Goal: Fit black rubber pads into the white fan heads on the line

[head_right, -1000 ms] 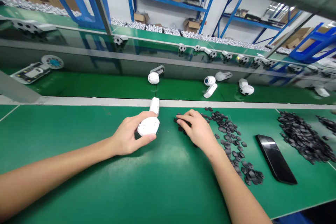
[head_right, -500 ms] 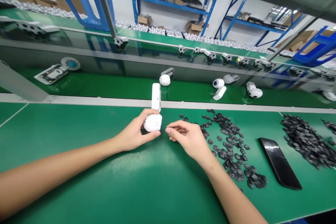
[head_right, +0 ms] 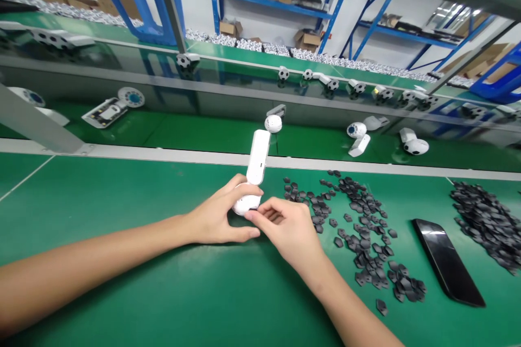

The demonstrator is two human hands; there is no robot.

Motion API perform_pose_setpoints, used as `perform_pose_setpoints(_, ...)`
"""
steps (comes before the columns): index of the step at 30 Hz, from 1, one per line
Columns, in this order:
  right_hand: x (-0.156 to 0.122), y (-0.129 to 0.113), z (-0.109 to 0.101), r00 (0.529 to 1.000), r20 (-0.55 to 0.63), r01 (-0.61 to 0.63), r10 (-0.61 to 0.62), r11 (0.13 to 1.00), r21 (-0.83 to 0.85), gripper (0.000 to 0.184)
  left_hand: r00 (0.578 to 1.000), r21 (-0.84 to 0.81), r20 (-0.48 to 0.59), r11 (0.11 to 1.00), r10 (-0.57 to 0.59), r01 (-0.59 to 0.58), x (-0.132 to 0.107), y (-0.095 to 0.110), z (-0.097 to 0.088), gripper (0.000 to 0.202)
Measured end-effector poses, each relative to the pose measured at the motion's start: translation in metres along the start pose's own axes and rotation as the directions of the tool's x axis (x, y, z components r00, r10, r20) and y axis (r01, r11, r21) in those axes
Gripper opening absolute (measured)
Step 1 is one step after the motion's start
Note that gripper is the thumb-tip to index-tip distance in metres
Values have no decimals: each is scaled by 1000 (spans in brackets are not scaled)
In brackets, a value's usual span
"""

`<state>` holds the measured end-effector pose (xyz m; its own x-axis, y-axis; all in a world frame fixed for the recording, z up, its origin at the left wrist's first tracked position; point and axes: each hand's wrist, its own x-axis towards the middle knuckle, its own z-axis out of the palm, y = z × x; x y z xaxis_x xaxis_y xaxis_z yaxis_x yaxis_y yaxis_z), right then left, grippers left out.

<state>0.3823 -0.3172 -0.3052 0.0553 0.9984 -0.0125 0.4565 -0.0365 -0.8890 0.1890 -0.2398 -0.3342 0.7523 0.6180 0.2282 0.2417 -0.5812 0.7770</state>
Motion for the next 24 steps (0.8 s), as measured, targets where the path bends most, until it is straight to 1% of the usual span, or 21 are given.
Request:
perform_pose_setpoints(2, -1, 0, 1, 1000, -15, 18, -18, 999, -43, 24, 1000, -11, -7, 1000, -28, 28, 0, 2, 1, 59)
perform_pose_setpoints(4, -1, 2, 1, 1000, -5, 25, -25, 997, -67, 26, 998, -11, -12, 998, -54, 54, -1, 3, 1, 52)
perform_pose_setpoints(8, 1, 12, 4, 998, -13, 53, -54, 993, -110, 37, 998, -8, -6, 998, -61, 61, -1, 5, 0, 46)
perform_pose_setpoints(10, 4, 15, 4, 993, -13, 110, -113, 982, -156, 40, 999, -45, -19, 998, -38, 37, 1, 4, 0, 47)
perform_pose_setpoints(12, 8, 16, 1, 980, 21, 200, -200, 958, -206, 40, 999, -114, -51, 993, -17, 11, 3, 3, 0, 46)
perform_pose_setpoints(14, 13, 17, -8, 967, 43, 256, -253, 944, -210, 42, 996, -181, -88, 984, -17, 0, 5, 1, -1, 38)
perform_pose_setpoints(15, 16, 19, -15, 967, 29, 254, -253, 947, -198, 45, 994, -200, -105, 980, -25, 4, 5, 0, -2, 34)
perform_pose_setpoints(17, 22, 26, -33, 976, -39, 200, -213, 958, -207, 47, 991, -218, -118, 975, -58, 31, 4, -1, -4, 28)
perform_pose_setpoints(18, 25, 30, -43, 978, -82, 167, -192, 954, -247, 46, 990, -232, -112, 971, -82, 54, 4, -1, -6, 27)
perform_pose_setpoints(20, 32, 42, -59, 974, -129, 123, -188, 910, -395, 38, 986, -298, -72, 947, -147, 120, 2, -1, -9, 26)
perform_pose_setpoints(22, 37, 52, -68, 974, -117, 110, -195, 853, -510, 30, 978, -382, -24, 906, -206, 181, 2, -1, -11, 23)
perform_pose_setpoints(24, 41, 58, -68, 976, -98, 107, -195, 818, -565, 25, 973, -432, -8, 879, -229, 203, 3, 1, -11, 22)
